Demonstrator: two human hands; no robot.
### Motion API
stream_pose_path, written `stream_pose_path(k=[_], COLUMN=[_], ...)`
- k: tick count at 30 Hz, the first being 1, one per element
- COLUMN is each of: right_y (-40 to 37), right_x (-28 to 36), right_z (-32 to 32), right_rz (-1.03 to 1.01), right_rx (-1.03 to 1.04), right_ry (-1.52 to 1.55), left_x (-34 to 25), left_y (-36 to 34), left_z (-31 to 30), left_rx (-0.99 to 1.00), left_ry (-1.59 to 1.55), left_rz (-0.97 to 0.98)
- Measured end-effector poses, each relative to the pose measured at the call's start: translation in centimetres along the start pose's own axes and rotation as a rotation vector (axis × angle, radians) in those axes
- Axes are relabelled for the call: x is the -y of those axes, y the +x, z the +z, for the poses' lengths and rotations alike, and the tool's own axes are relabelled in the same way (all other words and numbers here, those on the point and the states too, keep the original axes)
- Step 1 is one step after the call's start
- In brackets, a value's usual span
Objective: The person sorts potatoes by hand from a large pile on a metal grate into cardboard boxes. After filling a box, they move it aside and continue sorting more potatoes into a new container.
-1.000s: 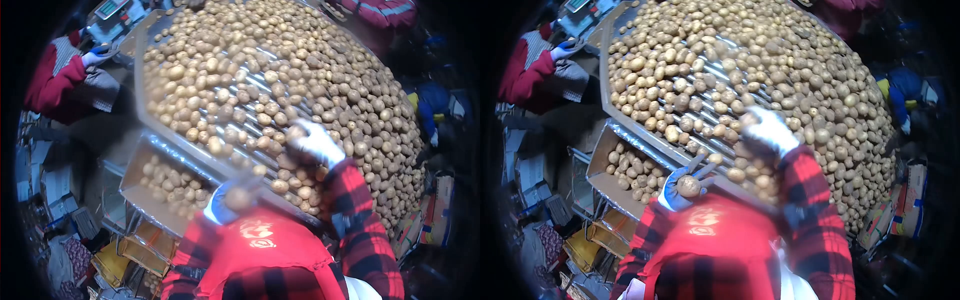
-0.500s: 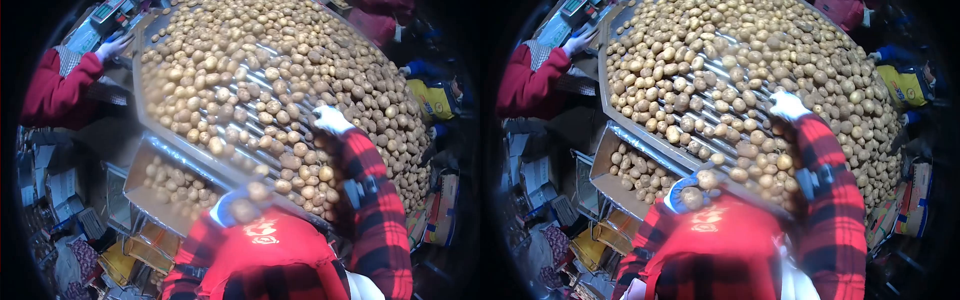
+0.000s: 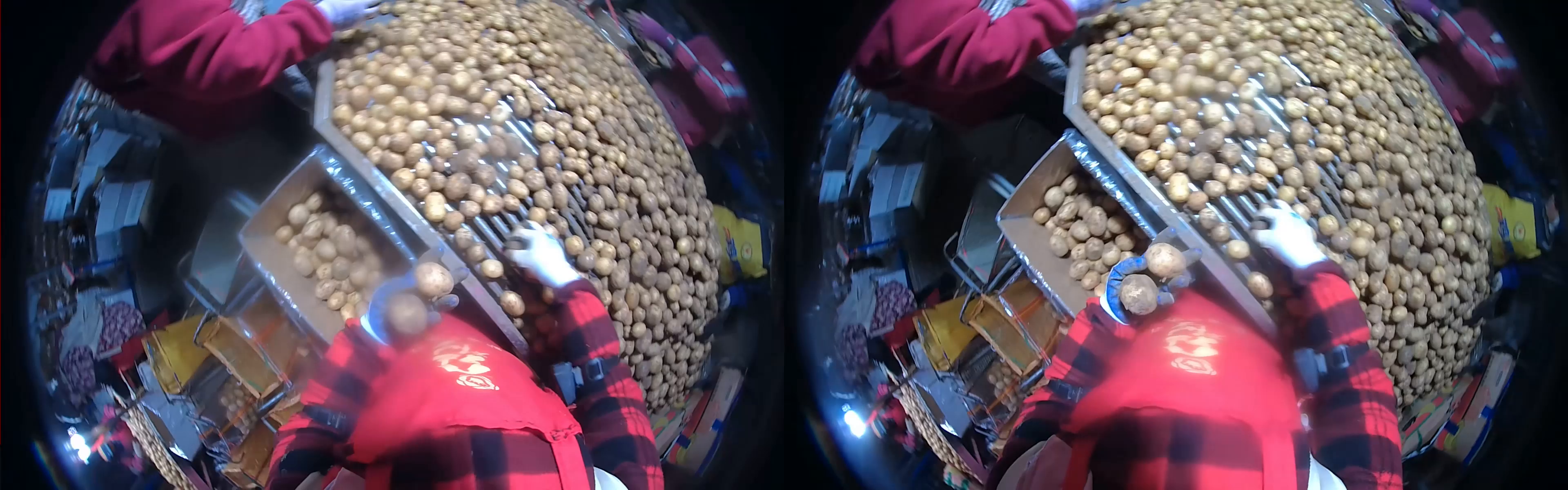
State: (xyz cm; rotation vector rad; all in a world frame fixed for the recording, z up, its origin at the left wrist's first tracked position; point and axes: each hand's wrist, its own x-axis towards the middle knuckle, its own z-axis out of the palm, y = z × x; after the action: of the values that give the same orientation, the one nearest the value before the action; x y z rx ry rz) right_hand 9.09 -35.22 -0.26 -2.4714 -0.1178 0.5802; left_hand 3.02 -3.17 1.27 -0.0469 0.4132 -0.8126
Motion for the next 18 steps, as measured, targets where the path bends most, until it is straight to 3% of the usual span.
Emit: stream_pose_path(k=[1,2,3,5,6,7,8,9,10,11,13,14,15,16,17,18], right_y=[0.0,-0.8,-2.1,-3.6,-4.1,-3.2,-2.2,-1.4,-0.9,-0.4,1.1,0.7,1.1,1.5,1.5,0.9], right_x=[-1.3,-0.5,1.0,3.1,6.8,8.9,10.8,12.4,13.5,15.4,18.4,21.6,22.2,22.9,23.8,24.6], right_z=[-0.3,-1.2,-2.3,-2.1,-2.2,-1.6,-2.3,-2.7,-1.7,-0.8,2.2,0.6,1.3,1.8,2.5,3.4], right_rz=[0.084,0.184,0.296,0.19,0.244,-0.03,-0.06,-0.083,0.0,0.127,-0.264,0.095,0.016,0.006,0.0,-0.049], right_rx=[0.127,0.156,0.183,0.181,0.191,0.177,0.356,0.531,0.56,0.674,0.73,0.973,1.044,1.114,1.178,1.146], right_ry=[0.294,0.59,0.886,1.149,1.349,1.14,1.069,0.991,0.925,1.053,0.843,0.874,0.746,0.648,0.548,0.639], left_x=[-0.1,-0.4,-0.7,-4.0,-5.2,-5.1,-4.7,-4.2,-4.4,-4.2,-2.2,-1.9,-1.8,-1.6,-1.1,-0.3], left_y=[-0.9,-1.7,-2.1,-4.3,-5.2,-5.9,-6.4,-6.9,-7.2,-7.0,-8.1,-8.2,-9.0,-11.1,-12.4,-13.3], left_z=[0.2,0.1,0.5,-2.4,-7.0,-6.9,-6.5,-6.2,-4.6,-4.5,0.9,-1.2,-3.5,-3.0,-3.8,-5.1], left_rx=[-0.061,0.062,-0.064,-0.038,0.014,0.024,-0.04,-0.11,0.058,0.156,-0.135,-0.032,0.051,0.033,-0.004,-0.027], left_ry=[0.064,-0.059,-0.261,-0.627,-0.439,-0.44,-0.224,-0.013,-0.124,0.054,0.197,0.598,1.004,1.177,1.165,0.791], left_rz=[0.06,0.109,0.204,0.026,0.109,0.136,0.22,0.298,0.115,0.118,0.24,0.383,0.514,0.542,0.587,0.436])
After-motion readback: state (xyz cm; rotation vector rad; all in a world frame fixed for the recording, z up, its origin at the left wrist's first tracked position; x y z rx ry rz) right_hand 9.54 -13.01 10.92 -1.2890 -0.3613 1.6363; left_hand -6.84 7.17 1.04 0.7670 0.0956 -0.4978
